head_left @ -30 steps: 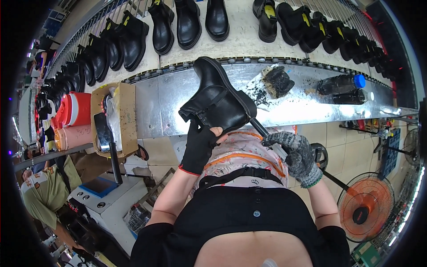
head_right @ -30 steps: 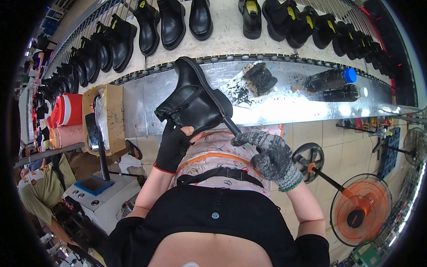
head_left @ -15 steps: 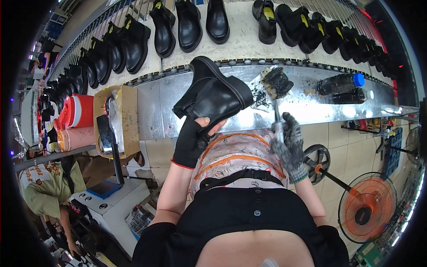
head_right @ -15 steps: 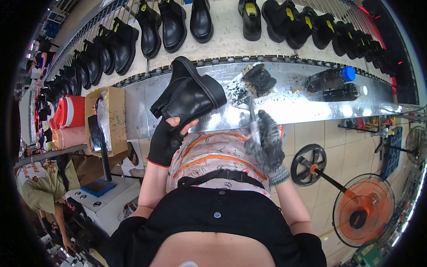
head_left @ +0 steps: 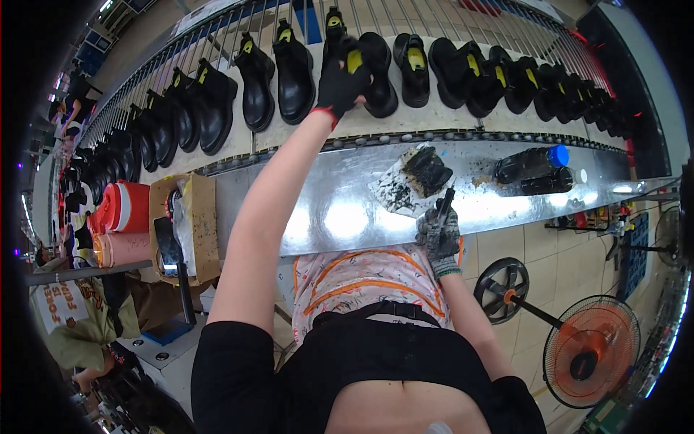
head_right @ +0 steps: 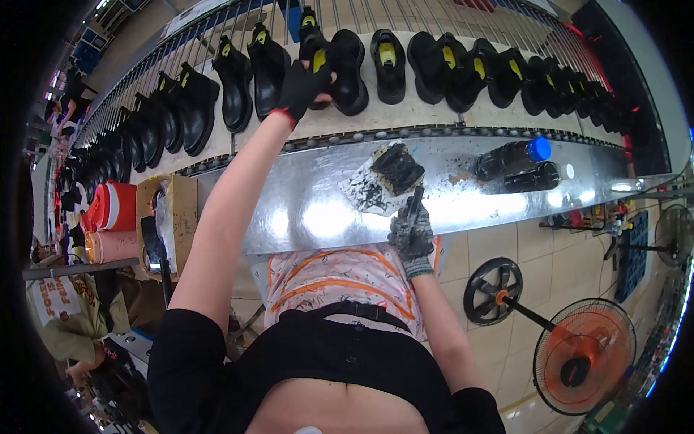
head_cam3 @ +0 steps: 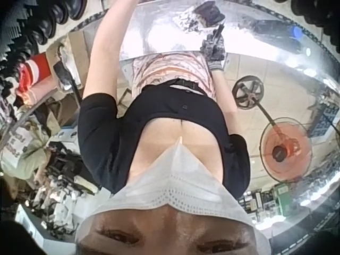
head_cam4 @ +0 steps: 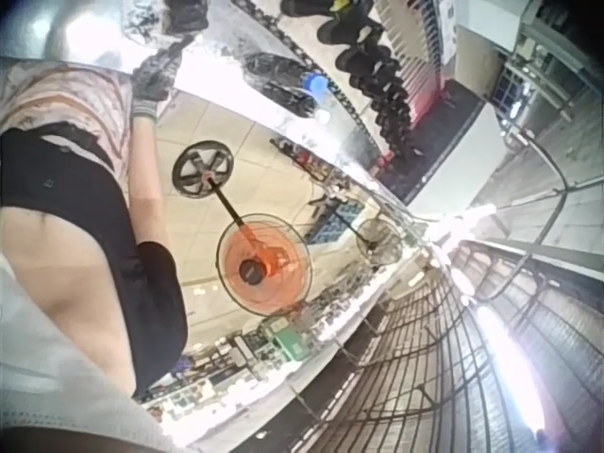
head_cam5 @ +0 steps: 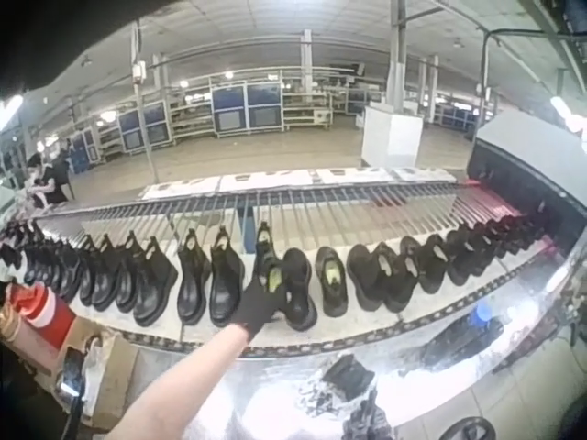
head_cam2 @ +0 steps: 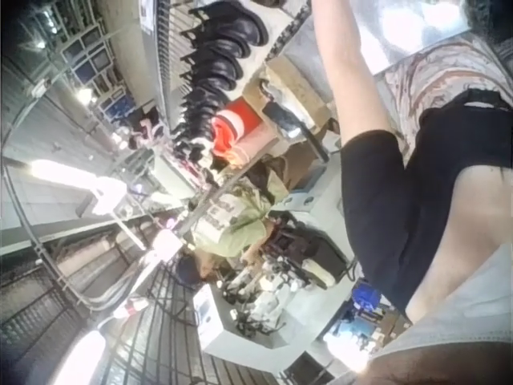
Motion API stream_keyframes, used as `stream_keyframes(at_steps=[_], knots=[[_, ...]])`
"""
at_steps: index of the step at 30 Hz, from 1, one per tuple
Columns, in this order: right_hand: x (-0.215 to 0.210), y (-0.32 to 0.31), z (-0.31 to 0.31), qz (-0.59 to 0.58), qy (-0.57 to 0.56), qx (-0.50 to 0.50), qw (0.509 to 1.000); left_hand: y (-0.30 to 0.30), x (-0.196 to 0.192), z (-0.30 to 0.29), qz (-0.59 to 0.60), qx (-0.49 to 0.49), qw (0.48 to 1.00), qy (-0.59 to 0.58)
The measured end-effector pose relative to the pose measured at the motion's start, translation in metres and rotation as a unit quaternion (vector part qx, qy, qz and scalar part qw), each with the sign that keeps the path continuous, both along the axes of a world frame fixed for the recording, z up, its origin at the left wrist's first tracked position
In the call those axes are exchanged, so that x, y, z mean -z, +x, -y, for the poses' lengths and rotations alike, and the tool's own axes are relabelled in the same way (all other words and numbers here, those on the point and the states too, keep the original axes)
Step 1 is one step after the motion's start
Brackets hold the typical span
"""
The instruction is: Cleaning and applying treatment to the edges of black boots on a production line.
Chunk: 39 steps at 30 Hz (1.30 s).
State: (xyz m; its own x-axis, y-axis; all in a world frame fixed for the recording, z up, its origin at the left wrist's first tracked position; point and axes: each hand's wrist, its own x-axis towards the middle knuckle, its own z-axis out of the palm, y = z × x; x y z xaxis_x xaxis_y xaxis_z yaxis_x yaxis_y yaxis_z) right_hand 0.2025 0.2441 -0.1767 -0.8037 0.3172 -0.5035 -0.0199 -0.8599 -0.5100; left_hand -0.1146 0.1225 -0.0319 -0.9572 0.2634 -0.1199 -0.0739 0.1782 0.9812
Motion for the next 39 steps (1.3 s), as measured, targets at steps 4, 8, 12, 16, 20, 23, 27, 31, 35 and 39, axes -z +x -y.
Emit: stream_keyframes(at_steps=[4,8,12,16,20,23,27,31,35,39], knots=[[-0.002,0.001,0.007,0.019,0.165,-0.036,0.985,-0.035,0.061,-0.023,-0.313,0.028,0.915,-0.252],[-0.015,-0.002,0.012,0.043,0.201,-0.055,0.977,-0.032,0.098,-0.031,-0.273,-0.060,0.954,-0.110],[0.003,0.004,0.000,0.021,0.111,-0.027,0.993,0.003,0.126,-0.018,-0.208,-0.078,0.971,-0.094],[0.002,0.005,-0.001,0.011,0.068,-0.043,0.997,0.048,0.140,-0.013,-0.174,0.022,0.981,-0.087],[0.005,0.007,0.006,0.101,0.385,-0.086,0.913,0.056,0.140,-0.024,-0.180,0.051,0.977,-0.106],[0.020,0.010,0.005,0.132,0.473,-0.081,0.867,0.049,0.144,-0.030,-0.160,0.046,0.983,-0.078],[0.010,0.009,0.007,0.130,0.452,-0.109,0.876,0.043,0.150,-0.033,-0.189,0.052,0.975,-0.102],[-0.004,0.005,0.007,0.118,0.366,-0.114,0.916,0.051,0.131,-0.037,-0.001,0.163,0.986,0.019],[0.010,0.010,0.002,0.042,0.115,-0.023,0.992,0.066,0.108,-0.026,-0.196,0.110,0.951,-0.210],[0.023,0.016,0.003,0.105,0.542,-0.101,0.828,0.048,0.108,0.010,-0.094,0.245,0.826,-0.499]])
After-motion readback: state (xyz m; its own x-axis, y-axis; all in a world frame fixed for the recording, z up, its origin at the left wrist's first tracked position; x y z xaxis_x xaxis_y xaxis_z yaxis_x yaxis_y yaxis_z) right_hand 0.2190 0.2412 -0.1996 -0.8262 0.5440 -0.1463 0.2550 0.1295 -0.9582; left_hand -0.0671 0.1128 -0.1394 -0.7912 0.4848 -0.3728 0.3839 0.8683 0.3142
